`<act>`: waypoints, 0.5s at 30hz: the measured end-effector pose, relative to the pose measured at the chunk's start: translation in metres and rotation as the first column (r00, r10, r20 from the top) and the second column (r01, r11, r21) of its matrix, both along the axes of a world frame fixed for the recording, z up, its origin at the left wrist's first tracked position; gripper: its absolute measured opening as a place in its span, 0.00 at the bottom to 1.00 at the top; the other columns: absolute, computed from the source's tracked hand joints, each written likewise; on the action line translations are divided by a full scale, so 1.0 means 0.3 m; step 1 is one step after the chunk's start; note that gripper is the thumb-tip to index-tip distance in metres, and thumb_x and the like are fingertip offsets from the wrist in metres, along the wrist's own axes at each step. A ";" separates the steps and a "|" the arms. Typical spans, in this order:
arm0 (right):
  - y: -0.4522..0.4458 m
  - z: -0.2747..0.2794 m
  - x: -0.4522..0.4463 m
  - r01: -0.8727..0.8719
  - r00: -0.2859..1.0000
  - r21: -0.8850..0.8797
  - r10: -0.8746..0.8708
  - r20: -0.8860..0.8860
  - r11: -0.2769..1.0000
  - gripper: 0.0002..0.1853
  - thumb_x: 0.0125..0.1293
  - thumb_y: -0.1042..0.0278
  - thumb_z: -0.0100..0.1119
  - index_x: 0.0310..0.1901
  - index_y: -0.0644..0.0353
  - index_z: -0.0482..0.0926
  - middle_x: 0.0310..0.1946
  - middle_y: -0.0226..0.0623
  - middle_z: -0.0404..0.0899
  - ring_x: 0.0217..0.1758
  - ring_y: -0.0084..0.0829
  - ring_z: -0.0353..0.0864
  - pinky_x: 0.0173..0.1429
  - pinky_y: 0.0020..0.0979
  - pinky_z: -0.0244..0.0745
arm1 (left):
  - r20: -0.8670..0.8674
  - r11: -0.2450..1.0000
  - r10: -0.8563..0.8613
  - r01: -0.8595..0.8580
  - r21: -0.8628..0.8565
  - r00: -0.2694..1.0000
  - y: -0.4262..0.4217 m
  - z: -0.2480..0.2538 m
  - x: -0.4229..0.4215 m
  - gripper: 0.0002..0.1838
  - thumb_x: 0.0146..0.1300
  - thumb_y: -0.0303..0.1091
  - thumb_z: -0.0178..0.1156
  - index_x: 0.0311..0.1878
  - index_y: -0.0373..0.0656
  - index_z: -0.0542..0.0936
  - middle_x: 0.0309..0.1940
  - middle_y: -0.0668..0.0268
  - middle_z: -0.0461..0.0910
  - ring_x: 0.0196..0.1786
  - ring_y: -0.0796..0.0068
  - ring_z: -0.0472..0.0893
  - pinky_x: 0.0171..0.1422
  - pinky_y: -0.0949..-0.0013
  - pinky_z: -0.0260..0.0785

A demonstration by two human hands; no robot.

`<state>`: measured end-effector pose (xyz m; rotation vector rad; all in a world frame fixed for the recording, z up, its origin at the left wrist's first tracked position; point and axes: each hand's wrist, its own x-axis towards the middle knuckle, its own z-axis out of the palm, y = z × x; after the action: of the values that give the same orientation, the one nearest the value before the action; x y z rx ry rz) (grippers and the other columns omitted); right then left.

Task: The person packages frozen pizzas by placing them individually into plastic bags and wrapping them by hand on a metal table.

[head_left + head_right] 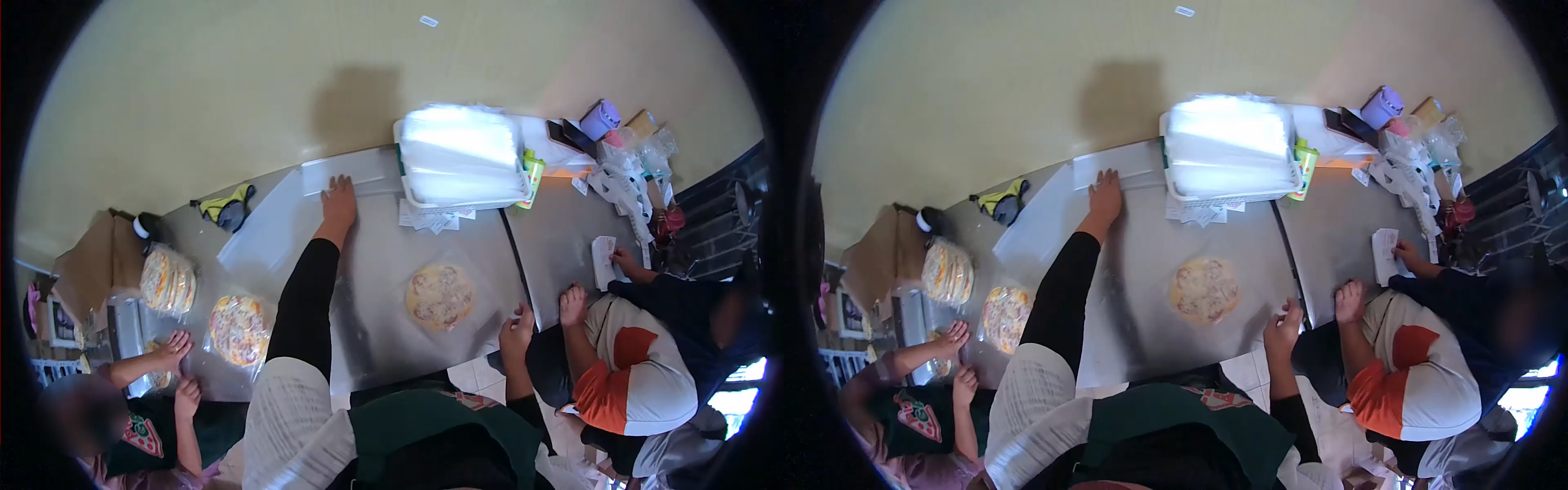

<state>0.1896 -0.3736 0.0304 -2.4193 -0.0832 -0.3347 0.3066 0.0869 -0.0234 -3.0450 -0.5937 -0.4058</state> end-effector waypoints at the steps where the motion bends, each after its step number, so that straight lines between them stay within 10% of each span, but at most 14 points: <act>1: -0.013 0.019 -0.018 0.014 1.000 0.033 -0.013 -0.023 0.999 0.22 0.52 0.84 0.52 0.52 0.64 0.68 0.35 0.40 0.71 0.30 0.30 0.75 0.30 0.26 0.69 | -0.021 0.999 0.014 -0.013 0.047 1.000 0.012 -0.028 0.016 0.20 0.61 0.31 0.47 0.57 0.41 0.69 0.62 0.60 0.66 0.67 0.61 0.62 0.63 0.46 0.58; 8: -0.039 0.030 -0.124 -0.018 0.988 0.138 0.039 -0.147 0.990 0.16 0.54 0.84 0.52 0.46 0.65 0.70 0.38 0.39 0.72 0.35 0.26 0.75 0.31 0.23 0.71 | -0.311 0.997 0.016 -0.037 -0.063 0.950 0.051 0.031 0.095 0.11 0.57 0.30 0.53 0.43 0.44 0.77 0.44 0.62 0.77 0.51 0.61 0.77 0.56 0.57 0.68; 15: 0.058 0.080 -0.109 -0.182 0.981 0.182 0.191 -0.028 0.966 0.12 0.56 0.83 0.51 0.43 0.64 0.71 0.34 0.40 0.72 0.34 0.27 0.74 0.32 0.23 0.70 | 0.097 0.977 0.117 -0.097 -0.188 0.988 0.118 0.165 0.112 0.01 0.53 0.30 0.58 0.28 0.48 0.78 0.37 0.67 0.78 0.43 0.64 0.78 0.56 0.56 0.63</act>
<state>0.1569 -0.3562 0.0545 -2.2187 -0.2485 -0.1919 0.3402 0.1224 0.0262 -3.1593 -0.8425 -0.5437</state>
